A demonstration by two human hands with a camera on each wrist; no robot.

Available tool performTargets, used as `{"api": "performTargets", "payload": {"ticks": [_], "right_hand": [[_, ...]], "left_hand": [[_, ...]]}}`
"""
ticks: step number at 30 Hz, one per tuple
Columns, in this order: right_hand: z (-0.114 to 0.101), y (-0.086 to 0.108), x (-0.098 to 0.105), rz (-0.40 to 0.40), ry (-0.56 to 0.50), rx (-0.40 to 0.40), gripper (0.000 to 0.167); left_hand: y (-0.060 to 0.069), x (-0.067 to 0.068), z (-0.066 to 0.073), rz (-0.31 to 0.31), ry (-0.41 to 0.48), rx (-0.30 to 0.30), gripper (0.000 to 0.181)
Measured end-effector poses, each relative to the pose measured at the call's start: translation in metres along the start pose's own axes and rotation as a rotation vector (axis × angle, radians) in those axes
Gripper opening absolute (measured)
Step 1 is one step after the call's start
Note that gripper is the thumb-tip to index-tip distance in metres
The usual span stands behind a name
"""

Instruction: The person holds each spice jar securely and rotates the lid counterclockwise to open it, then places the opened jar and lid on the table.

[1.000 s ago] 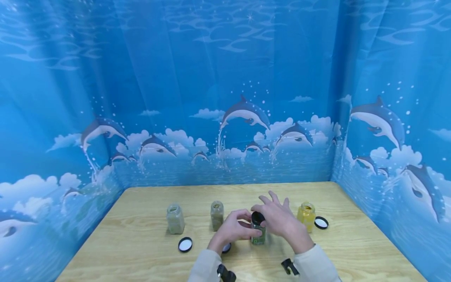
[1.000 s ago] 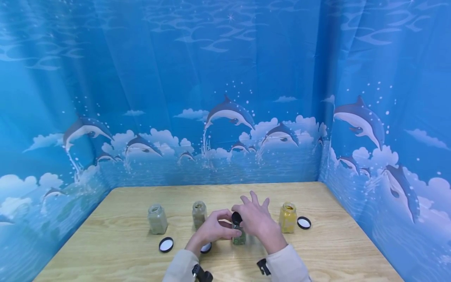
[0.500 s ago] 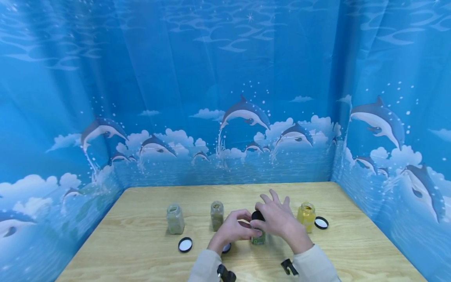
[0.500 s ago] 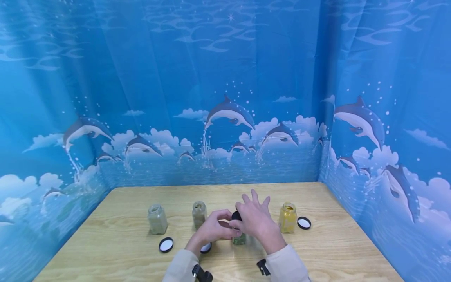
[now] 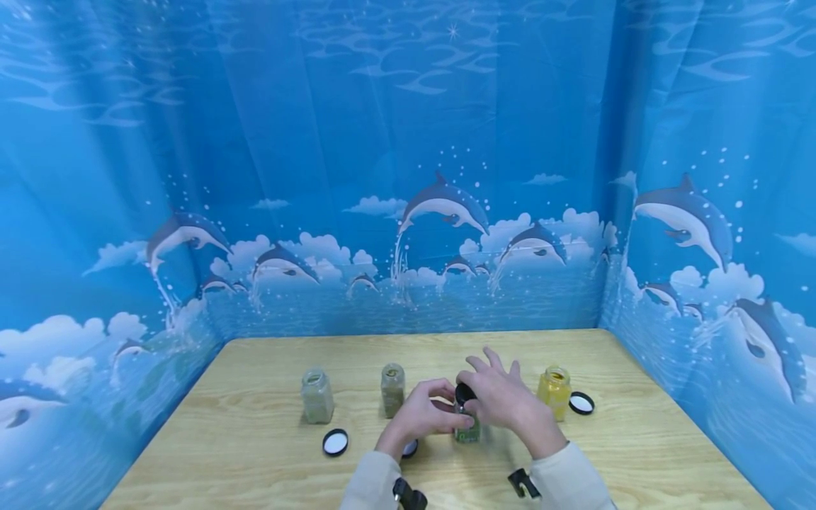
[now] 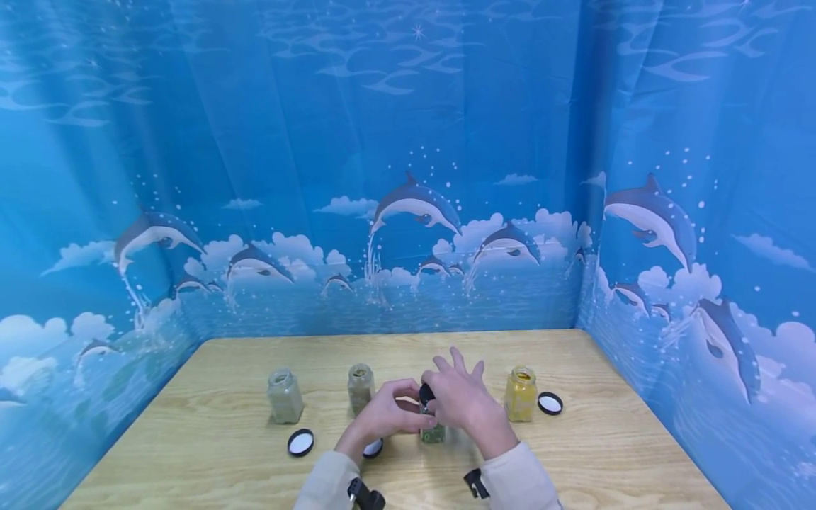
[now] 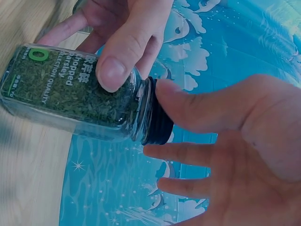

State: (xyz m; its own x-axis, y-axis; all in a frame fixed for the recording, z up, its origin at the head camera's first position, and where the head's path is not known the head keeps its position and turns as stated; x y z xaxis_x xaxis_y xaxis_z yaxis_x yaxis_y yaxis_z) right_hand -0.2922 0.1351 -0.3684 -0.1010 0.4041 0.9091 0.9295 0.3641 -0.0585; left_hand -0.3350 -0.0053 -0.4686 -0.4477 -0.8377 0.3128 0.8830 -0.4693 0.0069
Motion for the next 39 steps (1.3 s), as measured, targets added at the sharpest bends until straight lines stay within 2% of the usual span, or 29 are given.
{"api": "performTargets", "payload": {"ticks": [8, 39], "right_hand": [[-0.0038, 0.0021, 0.0007, -0.044, -0.021, 0.021, 0.037], [-0.0009, 0.0029, 0.0010, -0.062, -0.066, 0.040, 0.042]], "left_hand": [[0.0008, 0.0000, 0.0008, 0.022, -0.018, -0.013, 0.032], [-0.0006, 0.0014, 0.0000, 0.012, -0.035, -0.009, 0.034]]}}
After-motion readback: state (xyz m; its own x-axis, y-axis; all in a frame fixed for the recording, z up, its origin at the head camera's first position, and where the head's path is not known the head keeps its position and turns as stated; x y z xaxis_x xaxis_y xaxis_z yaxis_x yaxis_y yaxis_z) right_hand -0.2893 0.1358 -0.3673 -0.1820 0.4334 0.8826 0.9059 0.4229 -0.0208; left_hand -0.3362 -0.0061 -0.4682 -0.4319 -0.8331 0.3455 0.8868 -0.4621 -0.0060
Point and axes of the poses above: each hand's wrist, its own y-axis away from the middle knuckle, its own x-axis out of the back of the hand, z = x × y, the point moved 4 cm from there along -y, towards the middle knuckle, and after that the axes turned 12 degrees about -y, right-handed, at the moved point
